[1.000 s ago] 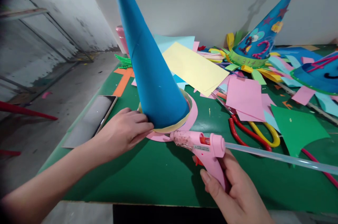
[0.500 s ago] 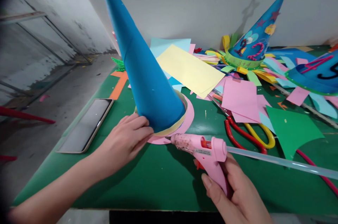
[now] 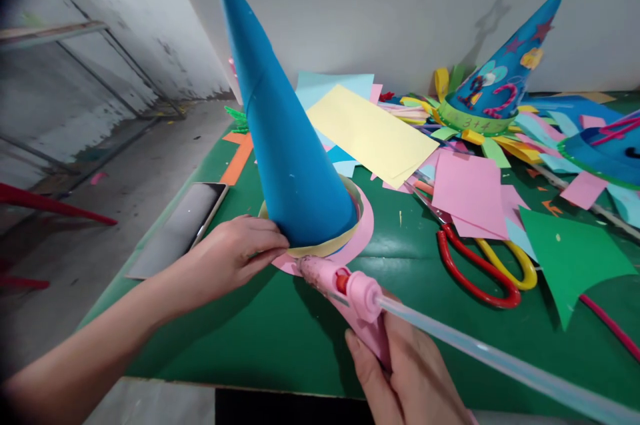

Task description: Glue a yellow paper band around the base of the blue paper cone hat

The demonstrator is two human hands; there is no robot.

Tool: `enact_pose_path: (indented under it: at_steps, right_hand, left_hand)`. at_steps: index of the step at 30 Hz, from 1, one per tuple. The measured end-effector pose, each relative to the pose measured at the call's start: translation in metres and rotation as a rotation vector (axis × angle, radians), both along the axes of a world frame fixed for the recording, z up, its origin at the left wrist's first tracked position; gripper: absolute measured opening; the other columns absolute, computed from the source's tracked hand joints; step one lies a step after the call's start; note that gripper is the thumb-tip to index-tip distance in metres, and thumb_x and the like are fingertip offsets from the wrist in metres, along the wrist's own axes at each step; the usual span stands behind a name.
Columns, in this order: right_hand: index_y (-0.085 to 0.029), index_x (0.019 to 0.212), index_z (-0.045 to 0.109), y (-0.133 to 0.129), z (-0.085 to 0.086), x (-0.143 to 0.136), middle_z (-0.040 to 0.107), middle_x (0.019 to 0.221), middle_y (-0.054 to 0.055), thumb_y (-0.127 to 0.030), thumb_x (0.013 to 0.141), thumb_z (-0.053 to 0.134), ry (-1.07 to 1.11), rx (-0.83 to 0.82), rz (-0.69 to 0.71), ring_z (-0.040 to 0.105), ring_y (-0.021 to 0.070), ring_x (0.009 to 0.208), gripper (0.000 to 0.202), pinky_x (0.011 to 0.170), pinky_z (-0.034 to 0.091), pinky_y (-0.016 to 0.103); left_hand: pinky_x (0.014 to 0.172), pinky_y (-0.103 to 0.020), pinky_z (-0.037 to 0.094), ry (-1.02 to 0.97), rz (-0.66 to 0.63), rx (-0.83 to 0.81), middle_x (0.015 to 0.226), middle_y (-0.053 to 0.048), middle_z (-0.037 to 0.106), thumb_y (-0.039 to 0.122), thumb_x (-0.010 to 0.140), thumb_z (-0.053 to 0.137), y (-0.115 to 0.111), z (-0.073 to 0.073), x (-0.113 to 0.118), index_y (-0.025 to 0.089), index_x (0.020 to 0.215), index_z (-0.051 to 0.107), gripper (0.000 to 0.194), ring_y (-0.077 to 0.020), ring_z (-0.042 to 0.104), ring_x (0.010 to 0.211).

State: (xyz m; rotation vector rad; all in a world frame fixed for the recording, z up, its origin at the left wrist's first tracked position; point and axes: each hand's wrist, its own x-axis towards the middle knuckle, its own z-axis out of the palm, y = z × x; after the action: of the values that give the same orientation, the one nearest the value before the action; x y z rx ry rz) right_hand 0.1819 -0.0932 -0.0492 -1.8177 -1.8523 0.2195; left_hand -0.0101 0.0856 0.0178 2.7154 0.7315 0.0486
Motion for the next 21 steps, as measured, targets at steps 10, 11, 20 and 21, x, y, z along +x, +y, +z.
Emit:
enact_pose_path:
  at_steps: [10,11,20,21]
  right_hand:
    - [-0.022,0.106,0.057,-0.015,-0.007,-0.008,0.066,0.095,0.006,-0.024,0.084,0.042,-0.037,0.181,0.005,0.064,0.0239,0.084,0.027,0.064,0.054,0.031]
    - [-0.023,0.104,0.058,-0.013,-0.004,-0.01,0.067,0.091,0.006,-0.023,0.084,0.041,-0.029,0.176,-0.022,0.064,0.0239,0.081,0.026,0.061,0.054,0.032]
    - [-0.022,0.11,0.044,0.014,0.004,-0.026,0.065,0.084,0.007,-0.027,0.08,0.044,-0.032,0.073,0.026,0.064,0.0227,0.068,0.03,0.055,0.054,0.032]
    - [-0.022,0.109,0.043,0.016,0.004,-0.027,0.065,0.082,0.007,-0.026,0.081,0.042,-0.032,0.049,0.039,0.064,0.022,0.065,0.028,0.053,0.054,0.031]
  left_hand:
    - [0.062,-0.022,0.039,0.009,0.012,-0.092,0.073,-0.002,0.061,0.015,0.082,0.044,0.003,0.003,-0.002,0.014,0.076,0.064,0.021,-0.0133,0.054,0.07]
    - [0.062,-0.022,0.039,0.005,0.018,-0.102,0.073,-0.002,0.061,0.015,0.082,0.044,0.003,0.004,-0.002,0.014,0.076,0.064,0.021,-0.013,0.054,0.069]
    - [0.062,-0.022,0.038,-0.006,0.012,-0.113,0.074,-0.002,0.06,0.016,0.083,0.043,0.004,0.002,-0.003,0.014,0.075,0.063,0.021,-0.0127,0.053,0.069]
    - [0.062,-0.022,0.038,-0.003,0.008,-0.108,0.074,-0.002,0.06,0.016,0.083,0.043,0.004,0.002,-0.003,0.014,0.074,0.062,0.022,-0.0127,0.053,0.069]
